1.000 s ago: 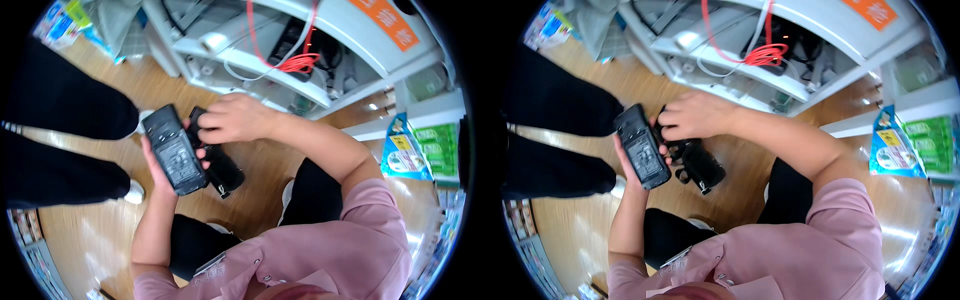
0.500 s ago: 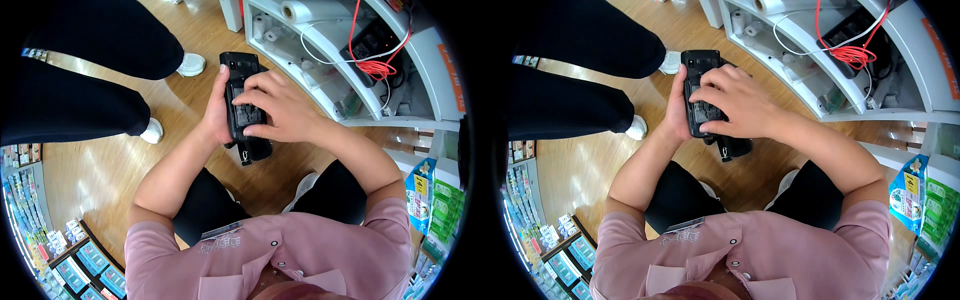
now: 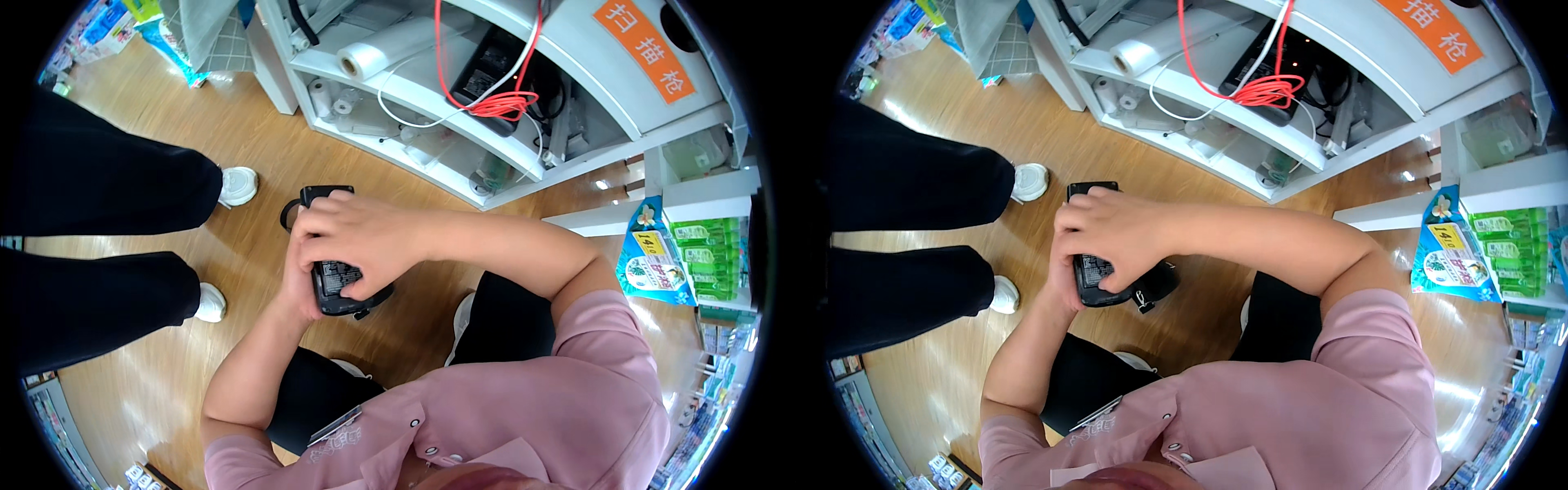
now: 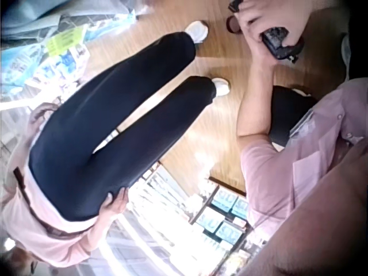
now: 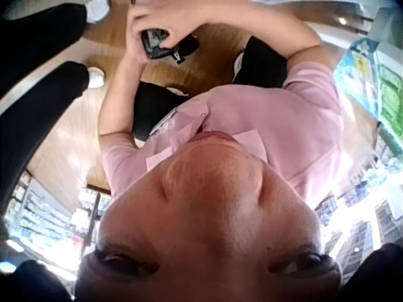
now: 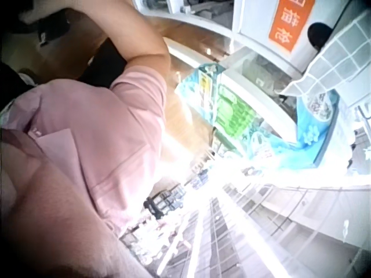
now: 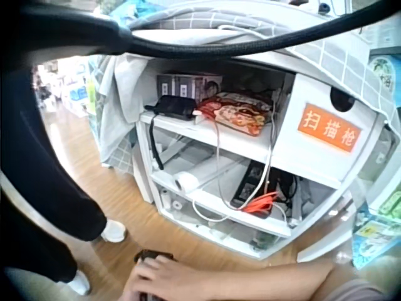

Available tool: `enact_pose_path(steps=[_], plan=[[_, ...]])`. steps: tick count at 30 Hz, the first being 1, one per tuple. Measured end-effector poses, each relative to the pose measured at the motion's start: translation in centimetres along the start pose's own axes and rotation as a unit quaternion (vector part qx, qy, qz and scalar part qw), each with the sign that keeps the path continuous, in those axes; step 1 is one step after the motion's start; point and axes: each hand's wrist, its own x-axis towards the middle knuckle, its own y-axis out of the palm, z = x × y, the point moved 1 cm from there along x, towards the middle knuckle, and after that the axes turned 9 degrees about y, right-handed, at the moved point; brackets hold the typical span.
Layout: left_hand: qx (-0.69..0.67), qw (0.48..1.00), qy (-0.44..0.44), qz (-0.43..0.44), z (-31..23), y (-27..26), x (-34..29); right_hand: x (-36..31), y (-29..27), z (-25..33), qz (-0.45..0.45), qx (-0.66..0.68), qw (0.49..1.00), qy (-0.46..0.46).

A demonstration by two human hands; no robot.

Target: The person sits on the floor and assembles a handheld Honeywell device. They insert the device into a protective case, secure the back cover, and then remove the back cover to access the battery compartment.

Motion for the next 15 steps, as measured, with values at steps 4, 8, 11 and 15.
enact_pose_path(steps=[4,8,11,15], plan=[[-0.003,1.000,-0.005,-0.023,0.1,0.5,-0.2,-0.1,1.5,0.8,-0.021,-0.023,1.000,0.002],[-0.003,0.999,-0.008,-0.040,0.1,1.0,-0.3,-0.3,0.9,0.7,-0.057,-0.060,0.995,-0.062],[0.007,0.997,-0.019,-0.073,0.0,1.2,-0.5,-0.3,-0.2,-0.8,-0.046,-0.089,0.992,-0.074],[0.034,0.998,-0.039,0.021,-0.6,0.4,-0.5,-1.1,-0.6,-2.4,-0.074,0.006,0.992,0.098]])
